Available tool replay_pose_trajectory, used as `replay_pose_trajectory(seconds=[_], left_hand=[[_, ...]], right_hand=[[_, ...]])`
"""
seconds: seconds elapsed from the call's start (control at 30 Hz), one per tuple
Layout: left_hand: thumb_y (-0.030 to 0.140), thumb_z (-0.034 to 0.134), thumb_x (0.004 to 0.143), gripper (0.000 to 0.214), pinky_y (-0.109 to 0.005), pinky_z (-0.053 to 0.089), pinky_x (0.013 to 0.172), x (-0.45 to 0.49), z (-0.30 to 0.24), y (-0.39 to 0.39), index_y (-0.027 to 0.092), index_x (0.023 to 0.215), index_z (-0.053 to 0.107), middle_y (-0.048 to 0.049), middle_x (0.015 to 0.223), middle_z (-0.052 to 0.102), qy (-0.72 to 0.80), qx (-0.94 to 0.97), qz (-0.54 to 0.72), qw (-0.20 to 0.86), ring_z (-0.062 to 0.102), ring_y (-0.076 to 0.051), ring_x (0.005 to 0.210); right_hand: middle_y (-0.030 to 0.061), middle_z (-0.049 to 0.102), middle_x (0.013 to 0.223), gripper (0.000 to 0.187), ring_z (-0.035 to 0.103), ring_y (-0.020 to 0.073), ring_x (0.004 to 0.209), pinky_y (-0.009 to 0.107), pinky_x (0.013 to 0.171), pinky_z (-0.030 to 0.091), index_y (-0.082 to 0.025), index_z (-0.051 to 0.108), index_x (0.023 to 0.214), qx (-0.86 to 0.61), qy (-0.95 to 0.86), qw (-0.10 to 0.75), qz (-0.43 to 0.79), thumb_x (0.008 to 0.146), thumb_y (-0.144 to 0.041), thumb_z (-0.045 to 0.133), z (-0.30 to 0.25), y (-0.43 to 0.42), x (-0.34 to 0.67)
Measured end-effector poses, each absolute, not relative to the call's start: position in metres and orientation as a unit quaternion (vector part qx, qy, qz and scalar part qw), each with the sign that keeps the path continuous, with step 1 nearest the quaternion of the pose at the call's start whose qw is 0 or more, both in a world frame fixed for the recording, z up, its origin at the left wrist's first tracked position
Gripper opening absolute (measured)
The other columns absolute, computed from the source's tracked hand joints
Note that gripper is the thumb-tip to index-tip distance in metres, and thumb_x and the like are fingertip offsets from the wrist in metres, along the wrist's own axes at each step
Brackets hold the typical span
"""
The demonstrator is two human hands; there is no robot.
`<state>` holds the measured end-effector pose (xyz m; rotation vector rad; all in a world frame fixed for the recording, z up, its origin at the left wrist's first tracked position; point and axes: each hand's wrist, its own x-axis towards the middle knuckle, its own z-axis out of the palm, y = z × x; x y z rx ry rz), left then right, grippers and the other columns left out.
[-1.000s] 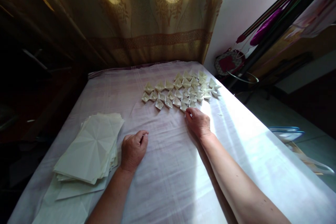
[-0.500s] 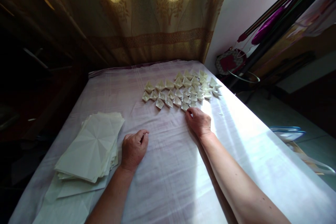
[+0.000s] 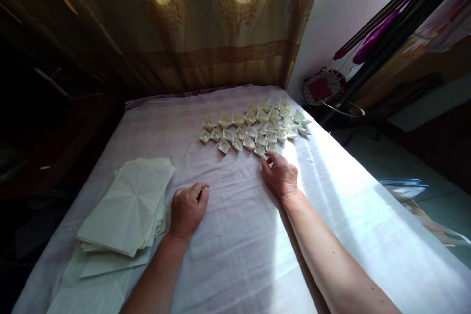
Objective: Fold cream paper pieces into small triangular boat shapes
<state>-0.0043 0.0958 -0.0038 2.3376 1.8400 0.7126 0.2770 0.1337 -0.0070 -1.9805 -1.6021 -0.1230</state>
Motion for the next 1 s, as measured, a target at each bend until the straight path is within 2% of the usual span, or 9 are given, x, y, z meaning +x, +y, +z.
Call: replay_pose_trajectory(seconds=[0.13, 0.27, 0.47, 0.63, 0.77, 0.87, 1.0], left_hand=[[0.028, 0.045, 0.092, 0.03, -0.033, 0.045, 0.074, -0.005, -0.004, 0.096, 0.022, 0.089, 0.074, -0.0031, 0.073, 0.075, 0.598, 0.766, 0.232, 0.045, 0.068, -0.021, 0.067], [0.028, 0.046, 0.092, 0.029, -0.033, 0.045, 0.075, -0.005, -0.003, 0.096, 0.023, 0.09, 0.074, -0.003, 0.074, 0.075, 0.598, 0.766, 0.231, 0.046, 0.069, -0.021, 0.068], [0.026, 0.047, 0.092, 0.027, -0.031, 0.045, 0.073, -0.004, -0.001, 0.095, 0.023, 0.089, 0.074, -0.0017, 0.07, 0.074, 0.602, 0.764, 0.227, 0.039, 0.069, -0.02, 0.066], [0.024, 0.048, 0.092, 0.025, -0.031, 0.046, 0.074, -0.001, -0.001, 0.091, 0.024, 0.092, 0.073, -0.0016, 0.074, 0.075, 0.599, 0.77, 0.217, 0.037, 0.069, -0.02, 0.069], [0.024, 0.049, 0.091, 0.024, -0.032, 0.048, 0.076, -0.003, 0.021, 0.087, 0.022, 0.096, 0.073, -0.0041, 0.08, 0.075, 0.597, 0.775, 0.205, 0.031, 0.069, -0.022, 0.077], [0.027, 0.048, 0.093, 0.025, -0.037, 0.05, 0.085, -0.02, 0.052, 0.088, 0.022, 0.099, 0.072, -0.0072, 0.098, 0.074, 0.631, 0.759, 0.159, -0.021, 0.067, -0.026, 0.092], [0.037, 0.055, 0.09, 0.04, -0.046, 0.049, 0.097, -0.062, 0.076, 0.094, 0.016, 0.123, 0.063, -0.0155, 0.133, 0.06, 0.722, 0.689, 0.068, -0.021, 0.055, -0.035, 0.123]], right_hand=[[-0.0004, 0.07, 0.077, 0.013, 0.059, 0.0134, 0.062, 0.024, 0.058, 0.032, -0.022, 0.065, 0.088, -0.729, -0.606, 0.317, -0.022, 0.086, -0.029, 0.055, -0.005, 0.124, 0.269], [0.0015, 0.069, 0.077, 0.017, 0.058, 0.0138, 0.063, 0.024, 0.06, 0.035, -0.021, 0.063, 0.08, -0.696, -0.638, 0.328, 0.007, 0.088, -0.029, 0.051, -0.001, 0.116, 0.251], [0.0006, 0.07, 0.077, 0.013, 0.058, 0.0148, 0.066, 0.024, 0.063, 0.036, -0.023, 0.065, 0.081, -0.67, -0.665, 0.313, 0.105, 0.085, -0.026, 0.053, 0.003, 0.112, 0.21], [0.0003, 0.072, 0.077, 0.014, 0.06, 0.0155, 0.066, 0.025, 0.063, 0.037, -0.024, 0.067, 0.08, -0.667, -0.663, 0.316, 0.125, 0.085, -0.026, 0.054, 0.0, 0.113, 0.189], [0.0015, 0.072, 0.078, 0.014, 0.062, 0.0165, 0.068, 0.025, 0.065, 0.039, -0.024, 0.067, 0.081, -0.669, -0.659, 0.319, 0.13, 0.085, -0.027, 0.054, -0.004, 0.112, 0.188], [0.0015, 0.072, 0.078, 0.015, 0.063, 0.0166, 0.069, 0.025, 0.066, 0.039, -0.023, 0.067, 0.081, -0.666, -0.658, 0.325, 0.133, 0.085, -0.028, 0.053, -0.004, 0.111, 0.19], [0.0009, 0.072, 0.077, 0.014, 0.063, 0.0163, 0.07, 0.025, 0.065, 0.039, -0.023, 0.067, 0.08, -0.659, -0.663, 0.33, 0.135, 0.084, -0.026, 0.053, -0.003, 0.11, 0.191]])
